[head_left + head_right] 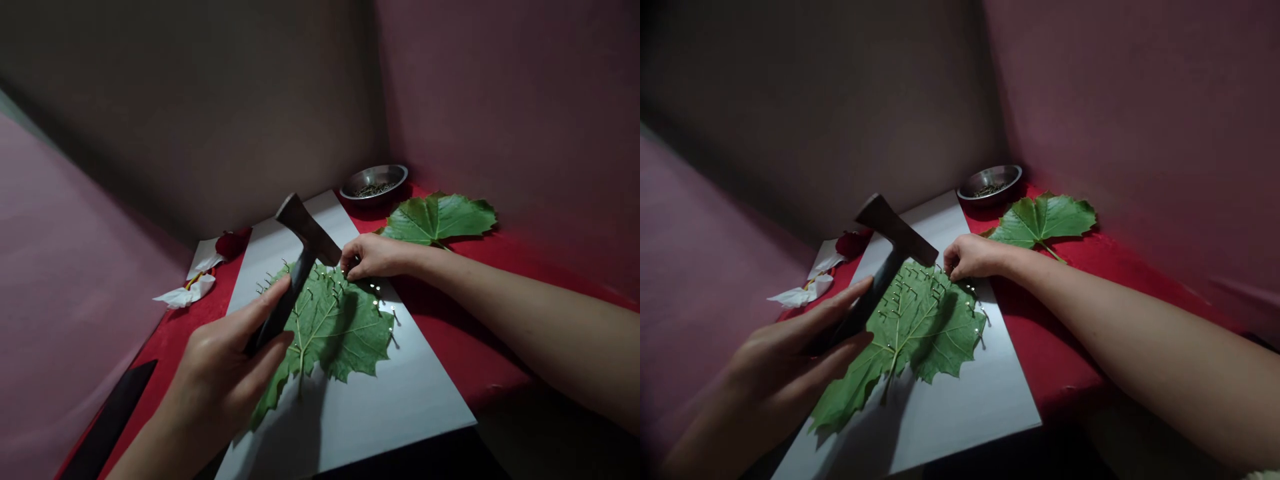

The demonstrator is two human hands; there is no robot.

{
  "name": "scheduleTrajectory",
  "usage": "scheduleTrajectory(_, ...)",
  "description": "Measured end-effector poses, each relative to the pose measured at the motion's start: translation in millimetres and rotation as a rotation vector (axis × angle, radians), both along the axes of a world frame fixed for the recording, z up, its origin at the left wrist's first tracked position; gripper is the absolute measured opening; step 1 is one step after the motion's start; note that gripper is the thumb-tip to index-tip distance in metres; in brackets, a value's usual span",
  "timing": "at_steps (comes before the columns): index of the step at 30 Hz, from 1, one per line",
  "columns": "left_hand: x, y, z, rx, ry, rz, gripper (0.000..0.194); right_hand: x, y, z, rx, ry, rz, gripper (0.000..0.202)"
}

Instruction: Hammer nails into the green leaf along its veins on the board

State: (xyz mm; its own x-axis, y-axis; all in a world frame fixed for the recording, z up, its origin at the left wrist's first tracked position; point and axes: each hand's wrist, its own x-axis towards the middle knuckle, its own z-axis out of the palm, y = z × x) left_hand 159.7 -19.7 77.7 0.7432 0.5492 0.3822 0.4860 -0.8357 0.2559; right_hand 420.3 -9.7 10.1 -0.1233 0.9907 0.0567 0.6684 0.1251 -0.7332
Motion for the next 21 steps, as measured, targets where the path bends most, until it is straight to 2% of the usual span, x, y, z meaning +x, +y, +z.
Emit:
scheduleTrajectory(4,8,-2,-2.6,0.073,0.000,-0.038,0.047,0,0,-1.3,0.018,0.011,0.007,0.019)
scheduleTrajectory(7,12,1,-7.6,0.000,0.105,-0.086,0.047,0,1,-3.3,0.026,0.026,0.012,0.021)
scheduleTrajectory(10,10,0,-4.2,-0.046,0.090,-0.073,0.047,0,1,-4.2,0.027,0.012,-0.002,0.021)
scheduleTrajectory(14,1,-7,5.9,0.087,-0.023,-0.003,0.049,1,3,-5.0,0.040,0.004,0.008,0.019)
scheduleTrajectory(16,0,-8,4.9,0.158,-0.044,0.000,0.050,2,3,-5.7,0.055,-0.002,0.028,0.019)
scheduleTrajectory(21,9,0,-6.6,0.092,0.152,-0.105,0.047,2,1,-5.2,0.086,-0.039,0.043,0.026)
